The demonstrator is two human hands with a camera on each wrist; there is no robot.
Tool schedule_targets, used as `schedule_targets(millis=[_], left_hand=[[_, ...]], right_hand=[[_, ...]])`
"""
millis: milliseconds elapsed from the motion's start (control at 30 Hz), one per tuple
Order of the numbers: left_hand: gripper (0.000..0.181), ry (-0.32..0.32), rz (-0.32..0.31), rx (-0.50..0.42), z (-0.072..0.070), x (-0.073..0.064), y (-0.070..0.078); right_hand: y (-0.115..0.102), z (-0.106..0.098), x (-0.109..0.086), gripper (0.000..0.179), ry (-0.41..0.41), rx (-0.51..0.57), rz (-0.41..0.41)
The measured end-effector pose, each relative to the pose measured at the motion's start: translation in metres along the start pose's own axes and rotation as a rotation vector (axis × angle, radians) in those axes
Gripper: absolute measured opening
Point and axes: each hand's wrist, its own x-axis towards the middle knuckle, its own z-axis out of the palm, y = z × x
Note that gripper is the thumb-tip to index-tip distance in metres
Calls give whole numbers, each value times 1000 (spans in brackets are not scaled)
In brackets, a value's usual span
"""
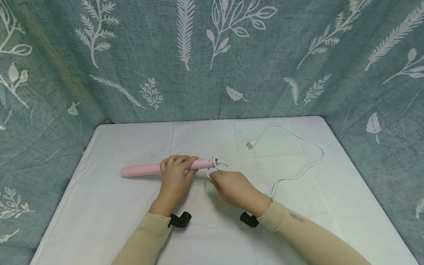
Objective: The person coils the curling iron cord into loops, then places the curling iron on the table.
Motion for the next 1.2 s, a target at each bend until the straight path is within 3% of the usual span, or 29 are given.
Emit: schedule_targets(millis=[200,367,567,867,1067,1200], left_hand=[[33,-140,63,52,7,-7,4],[34,-171,128,46,8,-10,3],[34,-158,187,-3,6,-10,2],[33,-83,268,-110,1,-13,0],[35,-47,252,-160,-4,-13,0],[36,-27,224,-172,-8,-12,1]], right_hand=[[0,-11,6,12,-44,-50,-35],[12,-20,12,8,-65,28,-4],[31,-25,19,10,-51,223,75],[64,-9,18,16,-11,605,310],[74,8,13,22,8,642,370],[69,22,10,20,-17,615,350]])
